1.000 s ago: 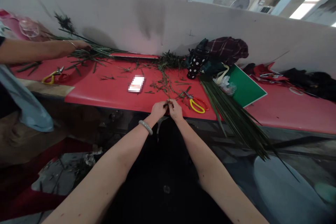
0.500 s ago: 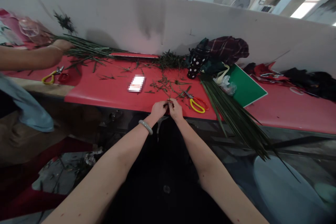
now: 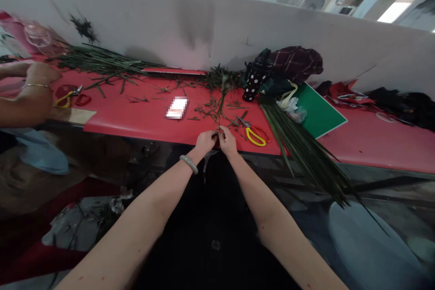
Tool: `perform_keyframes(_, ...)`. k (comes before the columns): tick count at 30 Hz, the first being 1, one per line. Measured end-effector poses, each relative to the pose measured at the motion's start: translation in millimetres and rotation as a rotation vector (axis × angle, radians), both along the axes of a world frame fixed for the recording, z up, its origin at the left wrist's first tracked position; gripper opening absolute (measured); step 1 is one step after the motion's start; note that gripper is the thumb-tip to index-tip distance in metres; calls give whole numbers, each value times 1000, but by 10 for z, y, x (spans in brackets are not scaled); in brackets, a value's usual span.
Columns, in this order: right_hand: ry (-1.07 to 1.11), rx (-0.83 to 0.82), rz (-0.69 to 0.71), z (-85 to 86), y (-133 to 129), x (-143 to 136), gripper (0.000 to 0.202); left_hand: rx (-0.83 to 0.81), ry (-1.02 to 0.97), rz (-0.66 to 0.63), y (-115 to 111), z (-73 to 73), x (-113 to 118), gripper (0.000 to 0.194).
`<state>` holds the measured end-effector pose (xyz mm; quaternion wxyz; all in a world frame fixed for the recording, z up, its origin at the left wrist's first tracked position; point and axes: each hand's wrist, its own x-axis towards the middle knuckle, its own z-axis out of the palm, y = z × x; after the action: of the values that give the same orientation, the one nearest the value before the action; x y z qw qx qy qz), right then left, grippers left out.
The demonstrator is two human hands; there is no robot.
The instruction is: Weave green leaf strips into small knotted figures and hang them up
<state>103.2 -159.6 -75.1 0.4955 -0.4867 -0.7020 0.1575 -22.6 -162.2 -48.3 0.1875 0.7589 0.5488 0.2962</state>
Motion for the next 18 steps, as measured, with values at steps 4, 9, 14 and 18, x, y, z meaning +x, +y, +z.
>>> perform_keyframes(4, 12, 0, 23, -13, 5, 6, 33, 7, -23, -7, 0, -13, -3, 26)
perform_keyframes(9, -3, 52, -7, -30, 20, 6, 28, -6, -23, 2, 8, -16, 3, 25)
perform_keyframes(14, -2, 123, 8, -37, 32, -3, 25, -8, -5, 14, 21, -30, 6, 25)
perform_keyframes(18, 13, 103, 0, -47, 42, -2, 26, -7, 1, 7, 16, -18, 4, 25)
